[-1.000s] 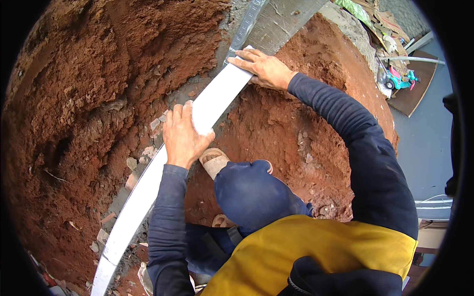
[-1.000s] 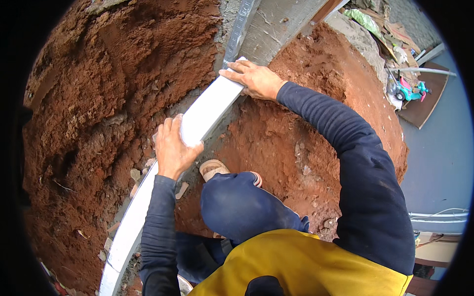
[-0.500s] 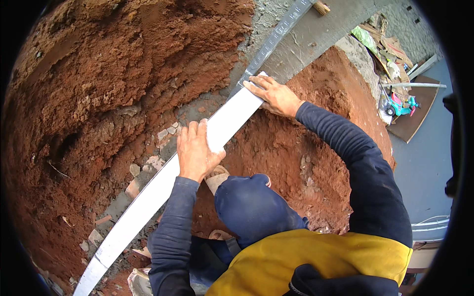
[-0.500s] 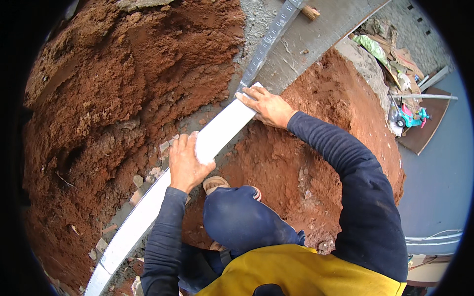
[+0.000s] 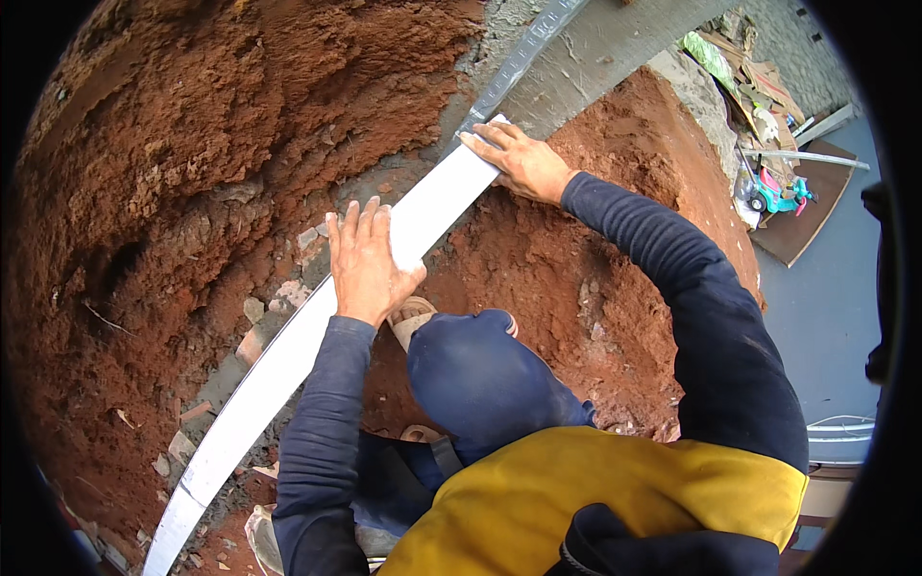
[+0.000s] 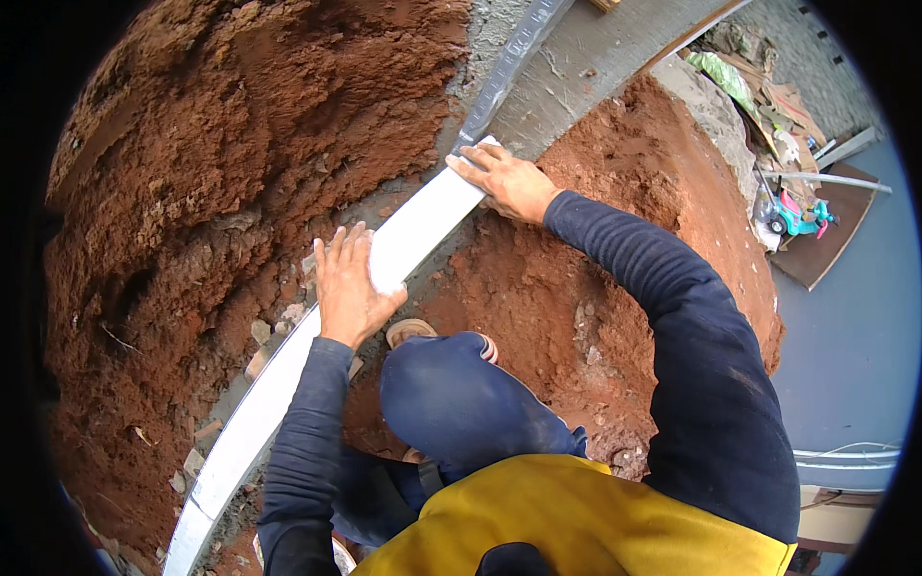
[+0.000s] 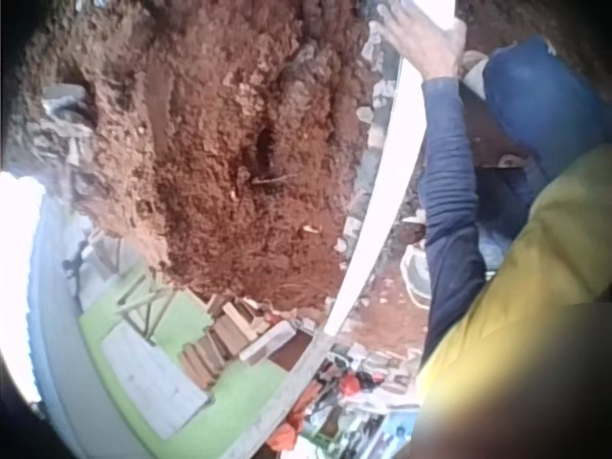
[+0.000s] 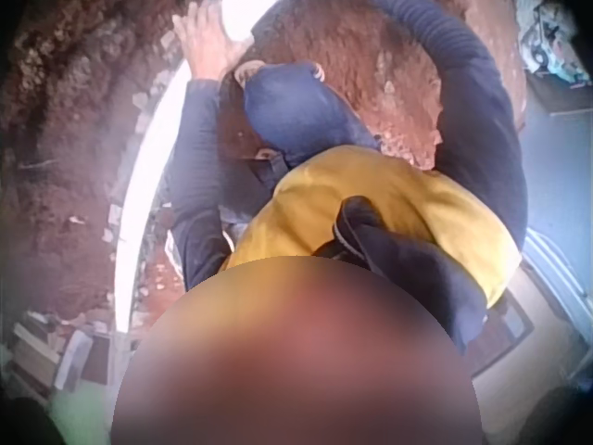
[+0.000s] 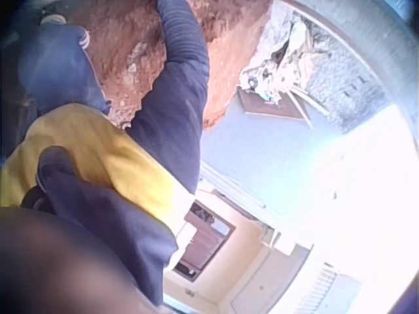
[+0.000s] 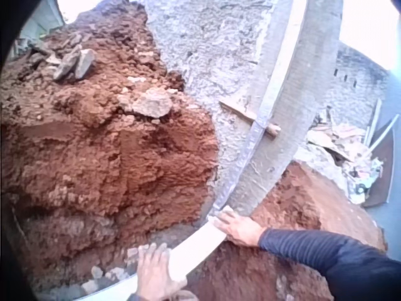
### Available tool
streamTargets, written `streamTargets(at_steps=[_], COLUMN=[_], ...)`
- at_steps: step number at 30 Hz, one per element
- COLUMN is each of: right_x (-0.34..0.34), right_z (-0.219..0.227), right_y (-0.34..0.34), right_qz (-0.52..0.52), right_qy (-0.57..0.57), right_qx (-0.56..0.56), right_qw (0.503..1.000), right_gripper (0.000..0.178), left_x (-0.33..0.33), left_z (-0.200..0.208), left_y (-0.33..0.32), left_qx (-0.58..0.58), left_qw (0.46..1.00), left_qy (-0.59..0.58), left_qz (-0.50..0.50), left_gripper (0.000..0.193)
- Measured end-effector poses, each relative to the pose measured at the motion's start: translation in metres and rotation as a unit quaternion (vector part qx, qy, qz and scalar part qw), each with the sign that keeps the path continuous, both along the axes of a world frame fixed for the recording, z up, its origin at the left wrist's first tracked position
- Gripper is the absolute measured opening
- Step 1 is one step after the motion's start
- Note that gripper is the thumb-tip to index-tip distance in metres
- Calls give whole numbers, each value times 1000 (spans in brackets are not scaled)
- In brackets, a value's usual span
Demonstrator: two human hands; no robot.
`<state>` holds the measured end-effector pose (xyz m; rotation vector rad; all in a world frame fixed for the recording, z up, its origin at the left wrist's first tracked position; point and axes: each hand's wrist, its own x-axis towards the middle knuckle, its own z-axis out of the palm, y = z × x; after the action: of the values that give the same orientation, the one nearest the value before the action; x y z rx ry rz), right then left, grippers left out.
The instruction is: The person measures a curved trench, cuts a white brick paver with a hand saw, applies mortar with a trowel, and sets the paver into the trench. They tap it into place with a hammer and adjust alignment along the curve.
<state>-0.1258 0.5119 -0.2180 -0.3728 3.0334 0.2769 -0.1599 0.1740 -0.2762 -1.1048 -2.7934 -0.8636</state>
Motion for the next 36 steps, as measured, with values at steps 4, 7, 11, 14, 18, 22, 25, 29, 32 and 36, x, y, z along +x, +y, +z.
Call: streamTargets(at_steps=[4, 7, 11, 14, 18, 22, 25, 29, 32, 36], right_x=[1, 0, 1, 1, -8, -35, -58, -75, -70, -74], right_z=[0, -1, -9, -16, 2, 71, 107, 40, -23, -3], right_y=[-3, -1, 7, 8, -4, -10, -11, -46, -63, -39], right_qz=[6, -9, 5, 13, -11, -85, -59, 40, -61, -49], right_qy=[7, -15, -4, 8, -63, -109, 98, 243, 90, 67], right_qx=[7, 20, 17, 20, 31, -30, -232, -250, -259, -250], right_qw=[1000, 1000, 1000, 1000, 997, 990, 966, 937, 960, 965], right_gripper=[92, 93, 95, 96, 94, 70, 65, 75, 82, 90], left_x=[-3, -4, -5, -6, -5, -1, 1, 0, -1, -2], left_z=[3, 6, 4, 2, 2, 2, 1, 4, 9, 9], left_y=[1, 1, 1, 2, 1, -1, 0, 2, 2, 2], left_qx=[-22, -25, -32, -37, -60, -52, -61, -60, -68, -69], left_qw=[1000, 999, 999, 999, 997, 999, 998, 998, 997, 997], left_qy=[0, -6, -2, -15, -34, -9, 7, -4, -20, -31], left_qz=[-18, -32, -34, -28, -24, -1, 7, 6, -8, -15], left_gripper=[91, 90, 89, 89, 93, 94, 93, 93, 94, 94])
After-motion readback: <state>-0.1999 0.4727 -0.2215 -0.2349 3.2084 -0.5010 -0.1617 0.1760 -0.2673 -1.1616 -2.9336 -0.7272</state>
